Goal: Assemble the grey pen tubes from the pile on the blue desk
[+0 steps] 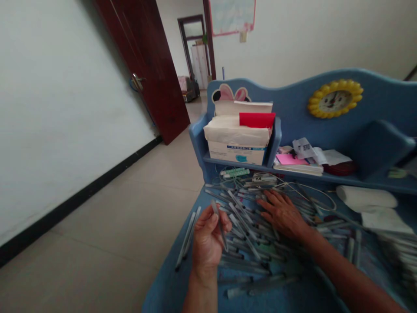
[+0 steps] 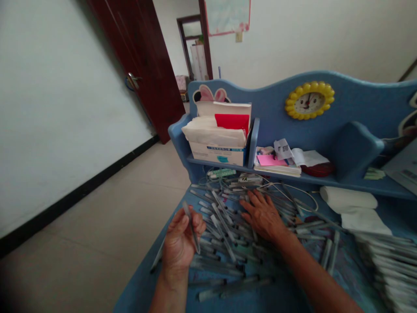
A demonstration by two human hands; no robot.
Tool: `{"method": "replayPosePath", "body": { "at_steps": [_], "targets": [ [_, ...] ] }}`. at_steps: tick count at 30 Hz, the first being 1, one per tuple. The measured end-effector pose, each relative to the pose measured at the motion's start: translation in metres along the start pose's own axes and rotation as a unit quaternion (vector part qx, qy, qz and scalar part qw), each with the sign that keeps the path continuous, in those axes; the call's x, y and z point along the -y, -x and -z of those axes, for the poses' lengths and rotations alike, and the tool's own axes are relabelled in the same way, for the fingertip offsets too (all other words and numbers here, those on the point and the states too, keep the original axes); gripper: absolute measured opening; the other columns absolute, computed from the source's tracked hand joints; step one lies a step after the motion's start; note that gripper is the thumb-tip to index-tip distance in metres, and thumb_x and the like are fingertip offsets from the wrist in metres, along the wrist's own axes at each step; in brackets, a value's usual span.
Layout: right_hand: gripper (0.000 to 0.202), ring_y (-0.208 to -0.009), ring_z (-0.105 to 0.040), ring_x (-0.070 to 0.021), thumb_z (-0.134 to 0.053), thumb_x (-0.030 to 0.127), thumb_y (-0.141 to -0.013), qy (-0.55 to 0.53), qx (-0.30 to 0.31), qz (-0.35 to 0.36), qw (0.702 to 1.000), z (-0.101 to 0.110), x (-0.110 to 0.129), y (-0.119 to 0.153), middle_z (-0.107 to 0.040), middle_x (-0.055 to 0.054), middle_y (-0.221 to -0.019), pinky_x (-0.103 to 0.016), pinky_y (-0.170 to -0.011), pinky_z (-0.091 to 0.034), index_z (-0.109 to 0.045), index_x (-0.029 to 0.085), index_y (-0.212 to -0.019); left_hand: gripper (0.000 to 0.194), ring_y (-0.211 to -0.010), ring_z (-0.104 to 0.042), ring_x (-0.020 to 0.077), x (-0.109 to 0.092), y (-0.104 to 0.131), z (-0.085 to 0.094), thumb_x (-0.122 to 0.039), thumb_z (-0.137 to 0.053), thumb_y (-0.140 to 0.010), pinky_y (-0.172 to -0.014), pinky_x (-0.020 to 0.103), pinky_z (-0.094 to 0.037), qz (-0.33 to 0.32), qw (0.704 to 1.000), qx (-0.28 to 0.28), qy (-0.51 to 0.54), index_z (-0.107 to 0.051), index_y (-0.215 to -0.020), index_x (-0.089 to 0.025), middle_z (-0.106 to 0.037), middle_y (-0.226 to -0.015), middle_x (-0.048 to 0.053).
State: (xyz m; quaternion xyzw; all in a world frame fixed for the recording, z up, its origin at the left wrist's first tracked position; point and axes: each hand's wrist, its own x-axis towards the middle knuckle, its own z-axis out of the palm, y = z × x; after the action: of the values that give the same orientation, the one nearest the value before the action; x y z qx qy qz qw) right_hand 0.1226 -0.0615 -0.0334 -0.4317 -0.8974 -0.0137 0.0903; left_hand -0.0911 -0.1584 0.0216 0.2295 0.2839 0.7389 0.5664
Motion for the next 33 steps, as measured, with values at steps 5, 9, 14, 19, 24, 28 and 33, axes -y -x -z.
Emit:
{"method": "replayPosePath", "body": {
  "at_steps": [5,9,14,19,24,28,33],
  "targets": [
    [0.035,-0.123,-0.036,-0.0297,-0.044,0.032,-0.086,0.026,-0.023,-0.036,0.999,0.005,-0.007,-0.002,-0.046,-0.013,-0.131,-0.050,-0.095,-0.032,-0.054,0.023,-0.119,0.018,-0.053,-0.050,0.0095,0.001,-0.001,0.002,-0.021,-0.069,-0.065,-0.048,0.020,-0.040,-0.007,1.000,0.009,-0.002,-0.069,-0.083,-0.019,-0.058,-0.059,0.001],
    [0.034,-0.123,-0.037,-0.0274,-0.045,0.032,-0.087,-0.011,-0.047,-0.001,0.999,0.017,0.028,0.009,-0.050,-0.011,-0.129,-0.047,-0.097,-0.032,-0.055,0.022,-0.118,0.019,-0.054,-0.049,0.0091,0.001,-0.001,0.003,-0.023,-0.070,-0.064,-0.049,0.020,-0.040,-0.011,1.000,0.008,-0.002,-0.069,-0.082,-0.020,-0.057,-0.058,0.000],
    [0.030,-0.123,-0.039,-0.0277,-0.047,0.035,-0.086,-0.079,-0.018,0.036,0.996,0.023,0.080,0.034,-0.053,-0.008,-0.127,-0.050,-0.100,-0.028,-0.059,0.023,-0.111,0.019,-0.055,-0.049,0.0092,0.001,-0.003,0.004,-0.022,-0.070,-0.065,-0.050,0.020,-0.040,-0.011,1.000,0.003,-0.002,-0.069,-0.084,-0.020,-0.057,-0.060,0.000],
    [0.037,-0.122,-0.040,-0.0285,-0.045,0.034,-0.088,-0.089,-0.024,0.045,0.995,0.016,0.103,0.060,-0.053,-0.007,-0.127,-0.052,-0.100,-0.028,-0.052,0.022,-0.122,0.019,-0.056,-0.049,0.0094,0.003,-0.003,0.002,-0.022,-0.070,-0.065,-0.049,0.020,-0.040,-0.005,1.000,0.008,-0.006,-0.068,-0.084,-0.019,-0.057,-0.060,0.000],
    [0.038,-0.123,-0.040,-0.0284,-0.047,0.032,-0.087,-0.088,-0.046,0.055,0.994,0.011,0.116,0.073,-0.053,-0.010,-0.127,-0.051,-0.100,-0.030,-0.052,0.019,-0.122,0.019,-0.054,-0.050,0.0092,0.003,-0.002,0.001,-0.022,-0.070,-0.065,-0.050,0.020,-0.041,-0.002,1.000,0.012,-0.014,-0.068,-0.083,-0.019,-0.057,-0.060,0.000],
    [0.036,-0.123,-0.040,-0.0249,-0.048,0.028,-0.086,-0.110,-0.074,0.059,0.989,0.012,0.121,0.078,-0.052,-0.008,-0.129,-0.047,-0.102,-0.031,-0.053,0.020,-0.121,0.019,-0.054,-0.050,0.0091,0.004,-0.002,0.000,-0.021,-0.070,-0.064,-0.049,0.020,-0.040,-0.001,1.000,0.008,-0.011,-0.068,-0.083,-0.020,-0.057,-0.060,0.000],
    [0.038,-0.123,-0.040,-0.0261,-0.051,0.028,-0.084,-0.104,-0.072,0.072,0.989,0.016,0.109,0.096,-0.051,-0.011,-0.129,-0.051,-0.102,-0.031,-0.053,0.018,-0.120,0.019,-0.055,-0.051,0.0089,0.005,-0.002,-0.002,-0.021,-0.070,-0.063,-0.049,0.019,-0.040,-0.002,1.000,0.002,-0.010,-0.068,-0.082,-0.019,-0.058,-0.061,0.000]
  ]
}}
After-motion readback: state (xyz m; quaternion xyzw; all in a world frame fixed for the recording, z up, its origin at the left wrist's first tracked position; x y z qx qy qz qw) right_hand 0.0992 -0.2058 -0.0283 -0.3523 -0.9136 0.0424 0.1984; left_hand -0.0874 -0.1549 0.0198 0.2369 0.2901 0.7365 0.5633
